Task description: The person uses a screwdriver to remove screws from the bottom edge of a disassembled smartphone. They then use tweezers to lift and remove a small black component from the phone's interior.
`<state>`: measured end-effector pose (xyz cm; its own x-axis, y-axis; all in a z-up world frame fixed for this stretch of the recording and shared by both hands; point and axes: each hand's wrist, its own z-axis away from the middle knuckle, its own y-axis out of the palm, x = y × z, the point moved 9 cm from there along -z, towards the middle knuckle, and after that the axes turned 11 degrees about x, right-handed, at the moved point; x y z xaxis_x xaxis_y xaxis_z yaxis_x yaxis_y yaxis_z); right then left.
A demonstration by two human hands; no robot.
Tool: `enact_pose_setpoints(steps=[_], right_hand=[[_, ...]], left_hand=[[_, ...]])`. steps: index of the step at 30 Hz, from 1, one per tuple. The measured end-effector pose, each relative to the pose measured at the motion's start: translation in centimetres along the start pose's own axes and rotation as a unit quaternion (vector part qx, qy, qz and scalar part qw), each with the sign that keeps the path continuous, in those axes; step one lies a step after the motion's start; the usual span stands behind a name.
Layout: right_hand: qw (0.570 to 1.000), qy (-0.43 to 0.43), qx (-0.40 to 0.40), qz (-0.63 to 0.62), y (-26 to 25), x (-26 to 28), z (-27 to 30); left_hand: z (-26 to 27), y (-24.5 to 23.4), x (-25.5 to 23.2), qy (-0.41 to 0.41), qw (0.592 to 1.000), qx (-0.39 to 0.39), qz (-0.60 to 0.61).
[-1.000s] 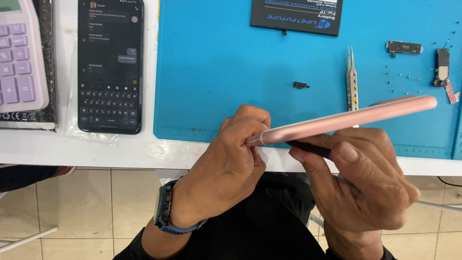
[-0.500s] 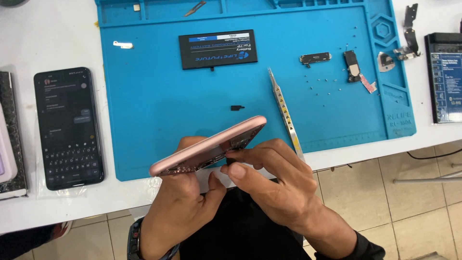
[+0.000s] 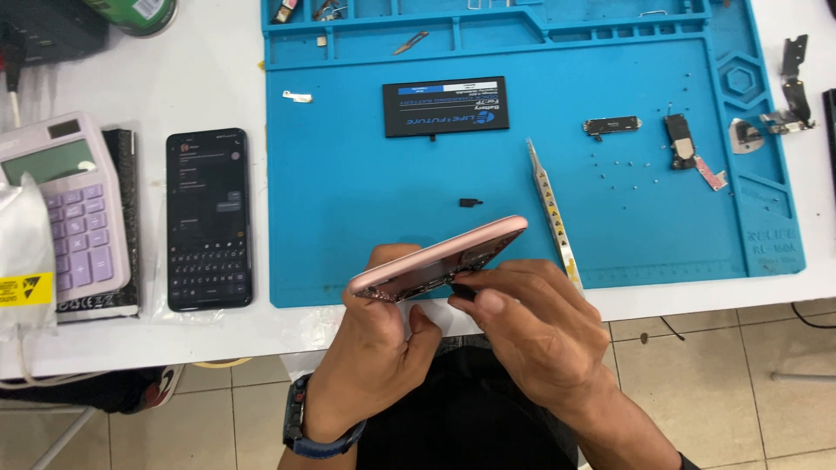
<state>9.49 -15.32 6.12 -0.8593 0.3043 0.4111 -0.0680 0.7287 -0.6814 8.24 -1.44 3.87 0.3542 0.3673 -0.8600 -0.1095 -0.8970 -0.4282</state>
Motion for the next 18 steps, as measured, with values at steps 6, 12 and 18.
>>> enact_pose_setpoints(steps=[6,12,18], right_hand=[[0.999,0.005,0.001,0.034,0.4,-0.2,0.5],[1.0,-0.001,0.0,0.002,0.6,0.5,-0.1],[0.999,-0.006,-0.024,-0.026,0.1,-0.2,-0.1]], left_hand=[[0.5,0.1,-0.2,0.038,0.999,-0.008,-0.031],[0.8,0.0,0.0,0.031,0.999,-0.006,-0.015],[1.5,0.4,0.8,0.014,1.0,-0.007,-0.023]])
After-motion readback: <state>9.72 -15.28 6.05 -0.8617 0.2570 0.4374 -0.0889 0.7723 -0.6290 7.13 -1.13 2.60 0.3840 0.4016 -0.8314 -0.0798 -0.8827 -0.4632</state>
